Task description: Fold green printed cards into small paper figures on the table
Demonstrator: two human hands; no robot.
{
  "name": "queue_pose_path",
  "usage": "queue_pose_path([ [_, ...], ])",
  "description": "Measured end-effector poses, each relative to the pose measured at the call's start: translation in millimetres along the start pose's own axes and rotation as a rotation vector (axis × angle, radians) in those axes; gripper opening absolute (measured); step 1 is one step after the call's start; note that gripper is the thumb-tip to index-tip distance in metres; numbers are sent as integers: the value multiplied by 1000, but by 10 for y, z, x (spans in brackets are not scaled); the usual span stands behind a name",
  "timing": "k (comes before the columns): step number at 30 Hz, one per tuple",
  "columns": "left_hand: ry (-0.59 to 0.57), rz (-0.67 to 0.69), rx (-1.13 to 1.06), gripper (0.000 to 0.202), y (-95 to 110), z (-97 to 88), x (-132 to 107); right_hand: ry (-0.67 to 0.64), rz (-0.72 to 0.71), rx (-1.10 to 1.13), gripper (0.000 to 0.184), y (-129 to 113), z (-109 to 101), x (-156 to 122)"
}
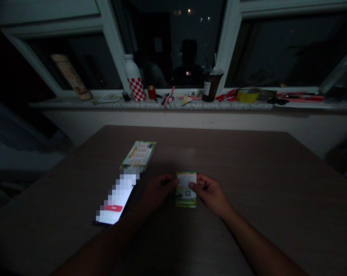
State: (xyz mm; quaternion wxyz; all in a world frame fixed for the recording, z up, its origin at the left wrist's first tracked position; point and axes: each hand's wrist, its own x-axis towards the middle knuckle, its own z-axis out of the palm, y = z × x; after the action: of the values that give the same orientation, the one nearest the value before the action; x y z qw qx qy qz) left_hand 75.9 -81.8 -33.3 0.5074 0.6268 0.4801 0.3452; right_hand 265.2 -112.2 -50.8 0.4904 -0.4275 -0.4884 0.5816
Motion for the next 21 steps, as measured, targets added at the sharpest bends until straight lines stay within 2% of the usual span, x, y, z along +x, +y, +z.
queue_pose_path([
  [21,-9,1,-10,30,1,5,4,19,14,6,28,-14,19,0],
])
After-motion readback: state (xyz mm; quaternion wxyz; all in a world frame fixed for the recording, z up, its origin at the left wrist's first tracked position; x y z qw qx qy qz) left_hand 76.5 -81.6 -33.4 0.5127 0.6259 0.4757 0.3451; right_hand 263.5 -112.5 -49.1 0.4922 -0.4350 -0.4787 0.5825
